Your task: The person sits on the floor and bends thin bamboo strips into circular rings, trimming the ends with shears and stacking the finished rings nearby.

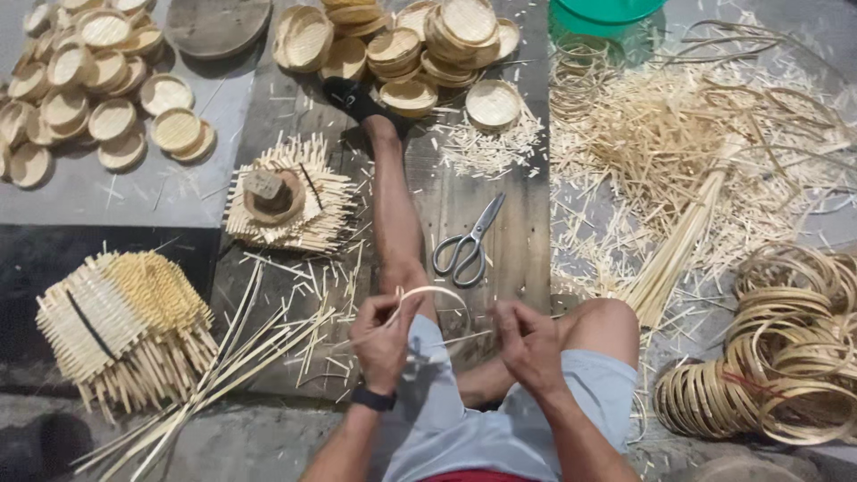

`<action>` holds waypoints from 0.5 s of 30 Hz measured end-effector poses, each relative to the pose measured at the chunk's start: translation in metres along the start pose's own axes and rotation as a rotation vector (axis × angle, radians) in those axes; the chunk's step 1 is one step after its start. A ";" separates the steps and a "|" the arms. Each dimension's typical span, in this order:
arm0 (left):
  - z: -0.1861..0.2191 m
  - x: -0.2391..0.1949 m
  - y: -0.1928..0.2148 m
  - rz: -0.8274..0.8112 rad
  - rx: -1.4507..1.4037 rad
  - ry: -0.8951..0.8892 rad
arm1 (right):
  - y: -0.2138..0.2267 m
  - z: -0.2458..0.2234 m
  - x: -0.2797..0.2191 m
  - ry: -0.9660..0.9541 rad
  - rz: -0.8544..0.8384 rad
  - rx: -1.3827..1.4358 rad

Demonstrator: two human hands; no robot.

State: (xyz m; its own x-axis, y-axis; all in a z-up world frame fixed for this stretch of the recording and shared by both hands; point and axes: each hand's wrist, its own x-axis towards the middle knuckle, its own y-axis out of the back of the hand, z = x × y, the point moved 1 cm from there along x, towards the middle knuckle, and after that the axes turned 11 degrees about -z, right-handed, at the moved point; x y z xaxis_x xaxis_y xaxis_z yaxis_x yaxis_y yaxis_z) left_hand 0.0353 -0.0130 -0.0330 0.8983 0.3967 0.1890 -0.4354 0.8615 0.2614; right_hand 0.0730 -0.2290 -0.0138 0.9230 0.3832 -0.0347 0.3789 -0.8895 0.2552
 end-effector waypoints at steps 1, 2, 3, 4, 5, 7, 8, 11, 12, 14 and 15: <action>0.004 0.002 0.000 0.047 0.116 -0.120 | -0.006 -0.001 0.000 0.105 -0.039 -0.049; 0.009 0.004 -0.002 0.026 0.167 -0.260 | -0.016 0.001 0.002 -0.011 -0.133 0.101; 0.013 0.003 -0.005 0.003 0.218 -0.399 | -0.031 0.003 0.005 -0.128 -0.228 0.250; 0.017 0.002 -0.007 -0.022 0.269 -0.540 | -0.043 0.004 0.007 -0.244 -0.323 0.397; 0.018 0.002 -0.007 -0.065 0.265 -0.557 | -0.051 0.005 0.008 -0.248 -0.312 0.426; 0.015 0.000 -0.004 -0.149 0.259 -0.588 | -0.062 0.007 0.010 -0.256 -0.293 0.485; 0.012 0.002 -0.002 -0.179 0.342 -0.563 | -0.063 0.008 0.008 -0.189 -0.319 0.283; 0.002 0.008 0.000 -0.212 0.422 -0.497 | -0.056 0.005 -0.003 0.017 -0.398 -0.089; 0.000 0.012 0.001 -0.182 0.336 -0.484 | -0.054 0.001 -0.009 0.085 -0.434 -0.059; 0.000 0.016 0.002 -0.149 0.243 -0.436 | -0.045 -0.003 -0.016 0.066 -0.452 0.100; 0.002 0.017 0.001 -0.148 0.236 -0.400 | -0.038 -0.001 -0.018 -0.021 -0.433 0.227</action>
